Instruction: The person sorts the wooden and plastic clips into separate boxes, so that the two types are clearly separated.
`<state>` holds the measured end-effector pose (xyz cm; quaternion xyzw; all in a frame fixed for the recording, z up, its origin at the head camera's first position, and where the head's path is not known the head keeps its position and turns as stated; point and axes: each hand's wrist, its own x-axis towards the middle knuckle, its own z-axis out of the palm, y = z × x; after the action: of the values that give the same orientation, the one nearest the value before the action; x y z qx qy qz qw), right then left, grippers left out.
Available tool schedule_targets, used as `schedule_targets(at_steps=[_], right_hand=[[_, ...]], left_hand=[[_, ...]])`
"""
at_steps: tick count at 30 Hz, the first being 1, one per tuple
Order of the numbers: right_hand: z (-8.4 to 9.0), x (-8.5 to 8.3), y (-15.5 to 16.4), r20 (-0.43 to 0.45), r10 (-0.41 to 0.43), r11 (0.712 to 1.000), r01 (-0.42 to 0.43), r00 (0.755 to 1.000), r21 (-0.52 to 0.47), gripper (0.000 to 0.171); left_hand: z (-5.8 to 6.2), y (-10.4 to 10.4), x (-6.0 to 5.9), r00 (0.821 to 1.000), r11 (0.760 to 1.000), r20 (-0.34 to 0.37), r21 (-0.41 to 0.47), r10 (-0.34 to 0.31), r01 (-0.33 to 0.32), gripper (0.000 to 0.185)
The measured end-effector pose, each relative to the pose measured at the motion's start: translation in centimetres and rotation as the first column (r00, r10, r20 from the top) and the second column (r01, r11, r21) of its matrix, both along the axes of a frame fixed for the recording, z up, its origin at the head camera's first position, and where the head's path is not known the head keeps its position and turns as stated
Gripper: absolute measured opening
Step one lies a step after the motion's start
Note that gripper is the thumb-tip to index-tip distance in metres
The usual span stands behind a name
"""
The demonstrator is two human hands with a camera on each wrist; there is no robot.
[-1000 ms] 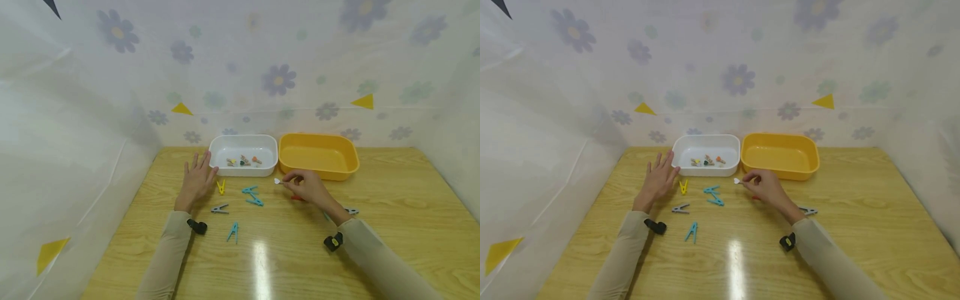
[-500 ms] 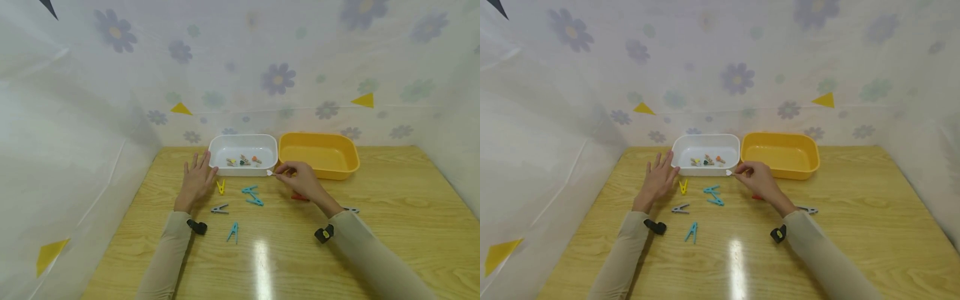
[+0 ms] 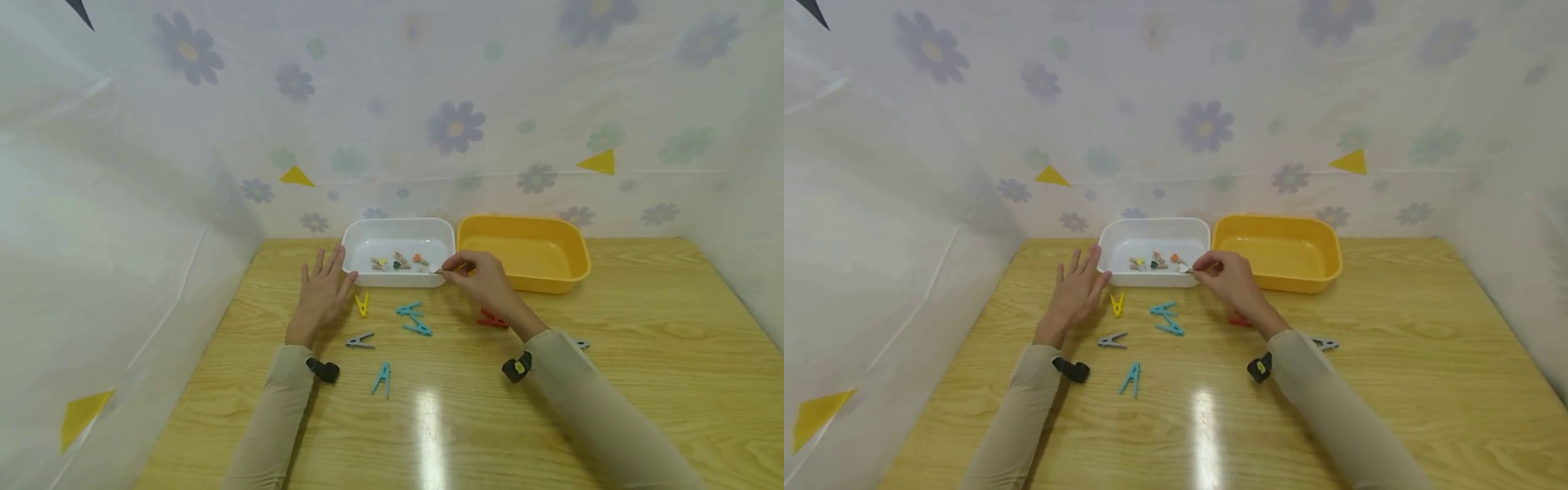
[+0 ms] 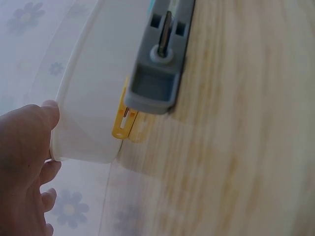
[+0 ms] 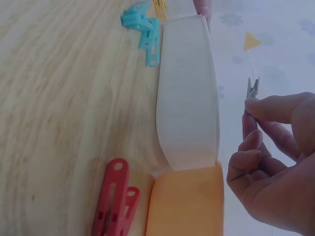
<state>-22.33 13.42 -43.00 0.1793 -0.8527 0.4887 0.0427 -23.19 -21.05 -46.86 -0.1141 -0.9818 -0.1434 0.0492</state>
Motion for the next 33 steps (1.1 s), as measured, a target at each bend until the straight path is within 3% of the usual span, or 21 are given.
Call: schedule_targets(at_steps=[19,33], right_hand=[[1.4,-3.1,-2.4,0.052,0.004,1.0,-0.005,0.999,0.018,0.009],[1.0,-4.8,-3.5,0.017,0.027,0.999,-0.028,0.999,0.023,0.009]], left_hand=[[0.6,0.2,0.1,1.0,1.0,0.021,0.001,-0.002,0.002,0.072],[0.3,0.1,0.1,1.0,1.0,0.022,-0.001,0.001,-0.001,0.073]])
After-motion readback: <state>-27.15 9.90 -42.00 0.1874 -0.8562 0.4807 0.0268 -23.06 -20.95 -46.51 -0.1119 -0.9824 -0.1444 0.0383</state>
